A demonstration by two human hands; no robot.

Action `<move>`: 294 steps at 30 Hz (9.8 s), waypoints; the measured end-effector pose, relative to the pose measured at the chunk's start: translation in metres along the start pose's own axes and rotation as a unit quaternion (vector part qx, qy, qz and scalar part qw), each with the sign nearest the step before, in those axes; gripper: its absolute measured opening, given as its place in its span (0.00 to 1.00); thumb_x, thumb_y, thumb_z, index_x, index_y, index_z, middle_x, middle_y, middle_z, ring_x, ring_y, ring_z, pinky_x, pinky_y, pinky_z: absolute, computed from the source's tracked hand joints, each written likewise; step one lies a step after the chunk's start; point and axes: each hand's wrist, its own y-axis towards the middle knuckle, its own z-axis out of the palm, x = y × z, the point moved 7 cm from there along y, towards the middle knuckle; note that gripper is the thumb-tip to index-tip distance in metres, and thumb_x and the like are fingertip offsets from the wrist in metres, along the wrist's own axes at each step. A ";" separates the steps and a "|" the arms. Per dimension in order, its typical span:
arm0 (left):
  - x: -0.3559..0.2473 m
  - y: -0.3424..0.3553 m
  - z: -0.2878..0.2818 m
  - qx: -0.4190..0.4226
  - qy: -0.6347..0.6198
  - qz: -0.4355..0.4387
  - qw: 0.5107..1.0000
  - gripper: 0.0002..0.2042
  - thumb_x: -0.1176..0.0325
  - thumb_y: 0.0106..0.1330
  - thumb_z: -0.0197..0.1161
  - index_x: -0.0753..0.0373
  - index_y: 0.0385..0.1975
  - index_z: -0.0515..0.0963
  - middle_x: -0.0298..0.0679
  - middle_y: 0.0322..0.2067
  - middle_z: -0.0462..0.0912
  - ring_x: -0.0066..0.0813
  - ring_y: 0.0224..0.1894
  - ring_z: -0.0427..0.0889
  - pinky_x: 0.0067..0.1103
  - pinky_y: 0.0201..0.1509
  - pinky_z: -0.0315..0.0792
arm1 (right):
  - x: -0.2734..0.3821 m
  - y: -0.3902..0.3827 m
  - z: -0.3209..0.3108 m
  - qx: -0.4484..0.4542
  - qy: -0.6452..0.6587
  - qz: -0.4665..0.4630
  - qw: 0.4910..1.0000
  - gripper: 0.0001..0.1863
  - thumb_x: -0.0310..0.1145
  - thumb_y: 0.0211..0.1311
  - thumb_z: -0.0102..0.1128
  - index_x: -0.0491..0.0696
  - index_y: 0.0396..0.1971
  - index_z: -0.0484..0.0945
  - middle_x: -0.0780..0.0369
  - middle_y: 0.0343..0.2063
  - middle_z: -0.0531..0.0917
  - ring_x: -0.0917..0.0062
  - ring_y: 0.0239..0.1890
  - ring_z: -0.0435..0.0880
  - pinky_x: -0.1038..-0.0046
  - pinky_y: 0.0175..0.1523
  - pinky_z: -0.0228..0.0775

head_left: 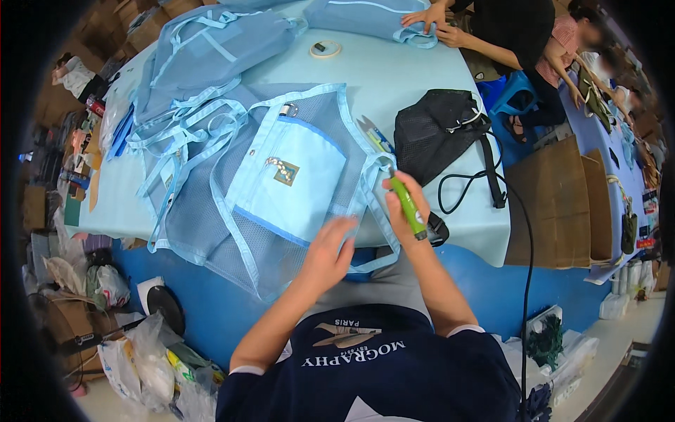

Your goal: The recorder is using a handheld heat sealer to bond and finish the edges of blue mesh bags on a workshop table.

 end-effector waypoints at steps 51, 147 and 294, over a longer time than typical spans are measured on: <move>0.055 0.009 0.002 -0.161 -0.139 -0.142 0.967 0.07 0.69 0.63 0.56 0.67 0.35 0.73 0.39 0.23 0.77 0.22 0.23 0.74 0.21 0.28 0.69 | -0.017 -0.017 0.014 0.053 -0.268 0.054 0.961 0.19 0.28 0.49 0.65 0.53 0.43 0.72 0.60 0.26 0.81 0.65 0.29 0.80 0.69 0.34 0.72; 0.054 0.028 0.029 -0.039 0.232 0.035 0.971 0.21 0.73 0.49 0.57 0.59 0.47 0.75 0.43 0.53 0.69 0.42 0.57 0.63 0.37 0.58 0.56 | -0.027 -0.052 0.018 0.065 -0.024 0.238 0.969 0.10 0.23 0.48 0.64 0.41 0.33 0.78 0.64 0.27 0.81 0.86 0.27 0.76 0.83 0.35 0.70; 0.054 0.024 0.027 -0.055 0.214 0.044 0.974 0.15 0.68 0.53 0.56 0.55 0.43 0.79 0.43 0.53 0.70 0.44 0.58 0.64 0.40 0.60 0.54 | -0.028 -0.060 0.015 0.009 -0.053 0.247 0.968 0.10 0.23 0.51 0.61 0.39 0.35 0.76 0.61 0.29 0.81 0.81 0.31 0.77 0.79 0.39 0.71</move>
